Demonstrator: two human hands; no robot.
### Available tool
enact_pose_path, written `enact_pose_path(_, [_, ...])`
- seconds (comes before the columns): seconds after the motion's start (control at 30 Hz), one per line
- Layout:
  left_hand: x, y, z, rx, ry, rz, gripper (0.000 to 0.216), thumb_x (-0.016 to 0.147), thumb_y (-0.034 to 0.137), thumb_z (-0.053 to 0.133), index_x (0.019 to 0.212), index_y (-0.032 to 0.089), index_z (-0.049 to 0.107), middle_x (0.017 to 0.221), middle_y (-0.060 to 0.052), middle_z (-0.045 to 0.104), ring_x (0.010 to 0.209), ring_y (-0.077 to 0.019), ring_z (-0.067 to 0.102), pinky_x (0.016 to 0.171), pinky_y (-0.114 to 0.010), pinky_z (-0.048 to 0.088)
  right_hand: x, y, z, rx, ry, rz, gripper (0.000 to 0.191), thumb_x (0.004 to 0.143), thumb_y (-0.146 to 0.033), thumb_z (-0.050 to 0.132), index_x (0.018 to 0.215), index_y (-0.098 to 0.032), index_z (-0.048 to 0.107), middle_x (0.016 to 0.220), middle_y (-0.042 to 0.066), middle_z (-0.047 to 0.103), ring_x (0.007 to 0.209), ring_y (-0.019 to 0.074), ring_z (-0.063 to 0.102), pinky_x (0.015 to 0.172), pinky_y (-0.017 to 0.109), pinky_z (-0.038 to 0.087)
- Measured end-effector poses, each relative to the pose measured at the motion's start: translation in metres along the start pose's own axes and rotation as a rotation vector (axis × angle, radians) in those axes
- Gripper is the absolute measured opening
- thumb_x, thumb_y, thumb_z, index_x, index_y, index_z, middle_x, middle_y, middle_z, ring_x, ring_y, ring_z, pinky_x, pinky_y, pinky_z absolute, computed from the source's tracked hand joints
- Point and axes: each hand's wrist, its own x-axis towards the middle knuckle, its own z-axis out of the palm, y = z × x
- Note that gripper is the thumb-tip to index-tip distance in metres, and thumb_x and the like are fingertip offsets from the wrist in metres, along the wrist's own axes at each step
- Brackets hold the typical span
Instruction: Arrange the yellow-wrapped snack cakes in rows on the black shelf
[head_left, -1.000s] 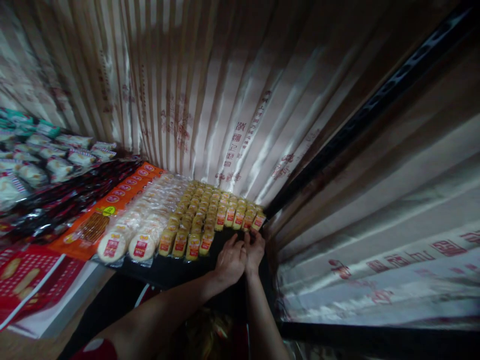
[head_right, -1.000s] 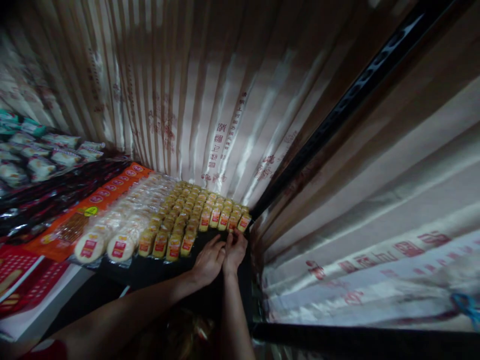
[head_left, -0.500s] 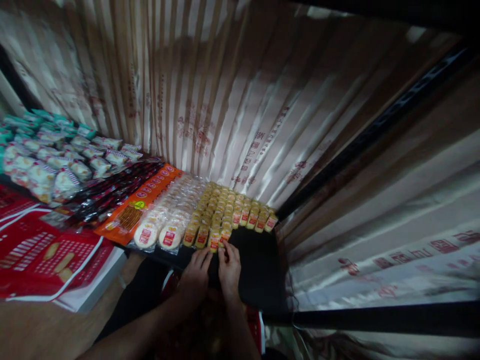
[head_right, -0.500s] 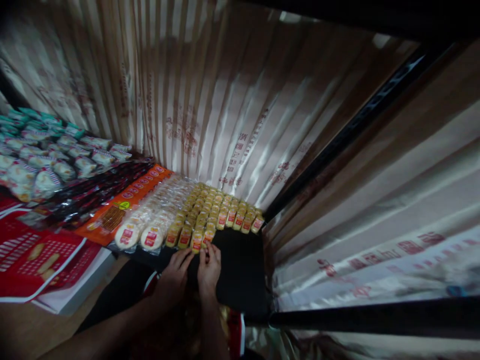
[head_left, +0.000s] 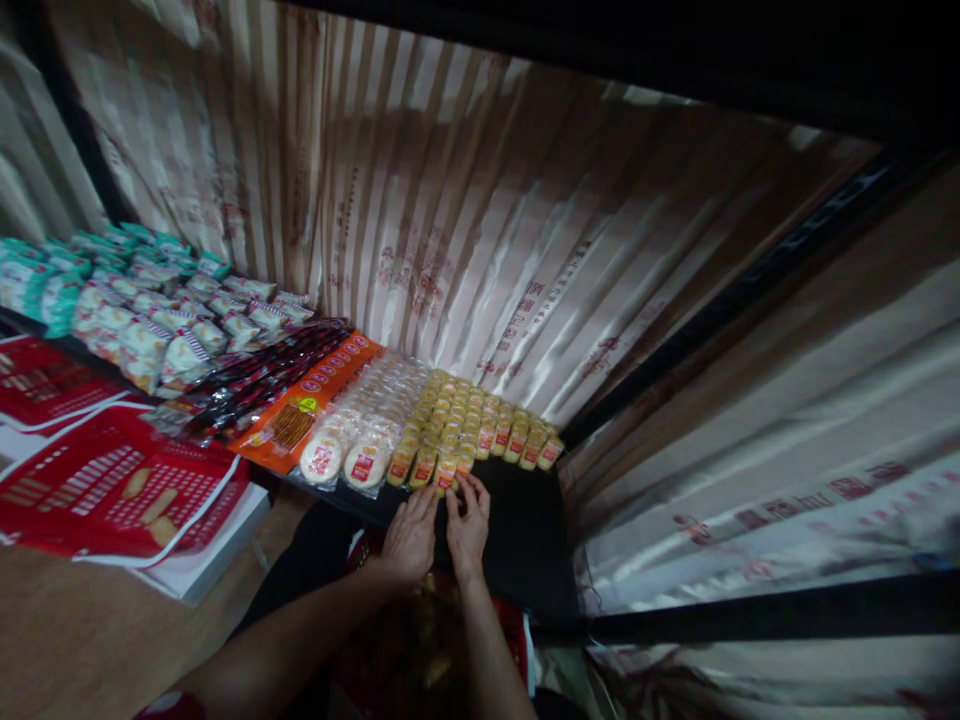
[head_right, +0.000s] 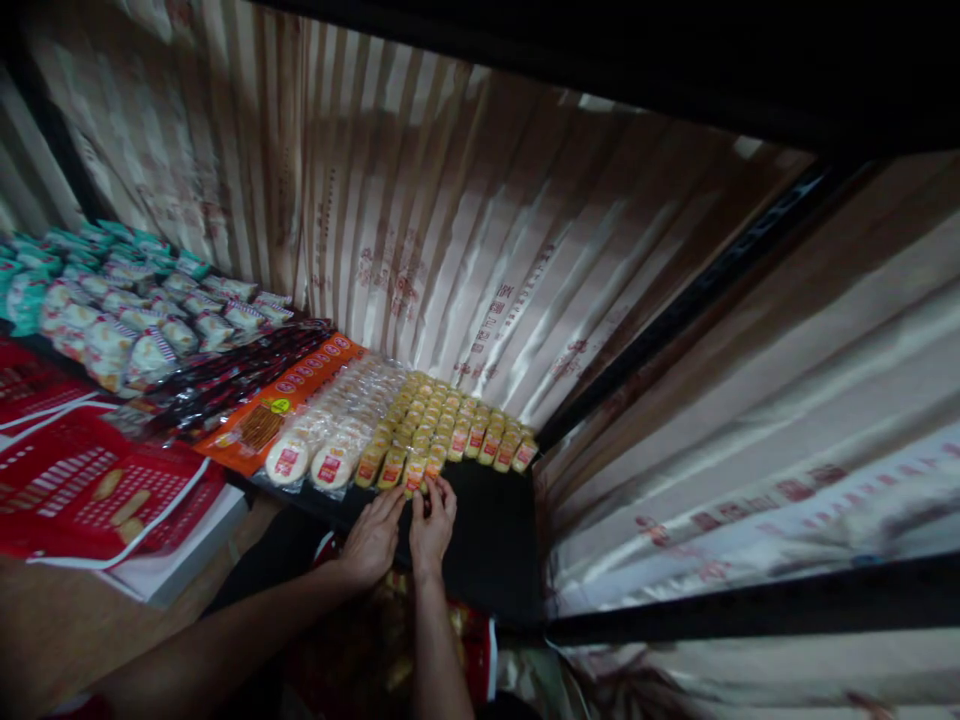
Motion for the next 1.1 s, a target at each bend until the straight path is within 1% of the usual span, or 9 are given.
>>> enact_pose_path(0.13, [-0.002, -0.005, 0.003, -0.003, 0.031, 0.038, 0.055, 0.078, 0.008, 0.034, 0.133, 0.014, 0.042, 0.144, -0.011, 0.035, 0.133, -0.0243, 0.03, 0.106, -0.046, 0.03, 0.001, -0.001, 0.003, -0.053, -0.014, -0.025, 0.035, 0.08, -0.038, 0.049, 0.107, -0.019, 0.062, 0.116, 0.011, 0.05, 0.108, 0.022, 0.05, 0.09, 0.038, 0.044])
enact_pose_path(0.23, [-0.009, -0.009, 0.003, 0.027, 0.145, 0.067, 0.052, 0.076, 0.006, 0.037, 0.126, 0.012, 0.048, 0.142, -0.013, 0.036, 0.132, -0.0254, 0.029, 0.107, -0.046, 0.029, 0.0, -0.001, 0.003, -0.059, -0.01, -0.036, 0.035, 0.08, -0.038, 0.049, 0.107, -0.018, 0.061, 0.115, 0.011, 0.05, 0.109, 0.0216, 0.049, 0.091, 0.037, 0.044])
enact_pose_path(0.33, [-0.013, -0.012, -0.004, 0.055, 0.224, 0.027, 0.051, 0.075, 0.006, 0.039, 0.126, 0.012, 0.048, 0.141, -0.014, 0.037, 0.132, -0.0261, 0.03, 0.107, -0.048, 0.028, 0.0, -0.001, 0.003, -0.05, -0.016, -0.04, 0.034, 0.08, -0.036, 0.049, 0.107, -0.018, 0.06, 0.116, 0.011, 0.049, 0.11, 0.0214, 0.048, 0.089, 0.036, 0.045])
enact_pose_path(0.43, [-0.009, -0.016, -0.011, 0.057, 0.182, 0.016, 0.053, 0.077, 0.008, 0.037, 0.13, 0.012, 0.041, 0.142, -0.013, 0.037, 0.133, -0.025, 0.029, 0.106, -0.047, 0.03, 0.0, -0.001, 0.003, -0.037, -0.02, -0.04, 0.033, 0.08, -0.035, 0.048, 0.108, -0.02, 0.059, 0.118, 0.011, 0.048, 0.11, 0.0215, 0.048, 0.086, 0.036, 0.047])
enact_pose_path(0.57, [0.0, -0.02, -0.01, 0.065, 0.087, 0.075, 0.055, 0.079, 0.009, 0.034, 0.133, 0.006, 0.035, 0.144, -0.015, 0.032, 0.135, -0.0253, 0.024, 0.107, -0.045, 0.031, 0.001, -0.001, 0.003, -0.04, -0.023, -0.041, 0.034, 0.08, -0.036, 0.048, 0.108, -0.02, 0.059, 0.117, 0.012, 0.048, 0.109, 0.0221, 0.048, 0.084, 0.036, 0.048])
enact_pose_path(0.63, [0.0, -0.021, -0.007, 0.074, 0.101, 0.102, 0.052, 0.08, 0.009, 0.033, 0.132, 0.004, 0.037, 0.143, -0.017, 0.033, 0.135, -0.0258, 0.024, 0.108, -0.045, 0.03, 0.001, -0.001, 0.003, -0.039, -0.029, -0.042, 0.036, 0.08, -0.038, 0.048, 0.11, -0.02, 0.059, 0.117, 0.012, 0.048, 0.109, 0.0225, 0.049, 0.083, 0.036, 0.049])
enact_pose_path(0.73, [-0.004, -0.024, -0.005, 0.074, 0.162, 0.124, 0.05, 0.078, 0.008, 0.036, 0.128, 0.008, 0.043, 0.143, -0.015, 0.035, 0.135, -0.025, 0.025, 0.108, -0.046, 0.029, 0.0, -0.001, 0.003, -0.031, -0.023, -0.046, 0.04, 0.082, -0.041, 0.045, 0.112, -0.019, 0.058, 0.117, 0.013, 0.048, 0.109, 0.0234, 0.048, 0.08, 0.036, 0.05])
enact_pose_path(0.9, [-0.009, -0.029, -0.014, 0.095, 0.263, 0.088, 0.054, 0.074, 0.005, 0.039, 0.127, 0.011, 0.043, 0.146, -0.013, 0.029, 0.137, -0.0254, 0.019, 0.11, -0.047, 0.027, -0.001, 0.002, 0.007, -0.126, 0.05, -0.049, 0.042, 0.08, -0.04, 0.047, 0.114, -0.017, 0.057, 0.117, 0.015, 0.044, 0.111, 0.0258, 0.044, 0.084, 0.04, 0.046])
enact_pose_path(1.1, [-0.002, -0.03, -0.018, 0.063, 0.232, 0.077, 0.054, 0.077, 0.007, 0.036, 0.131, 0.007, 0.037, 0.147, -0.015, 0.027, 0.137, -0.0249, 0.018, 0.109, -0.048, 0.027, 0.0, 0.003, 0.007, -0.168, 0.002, -0.117, 0.042, 0.082, -0.037, 0.042, 0.116, -0.017, 0.056, 0.114, 0.012, 0.049, 0.109, 0.0245, 0.045, 0.092, 0.043, 0.04])
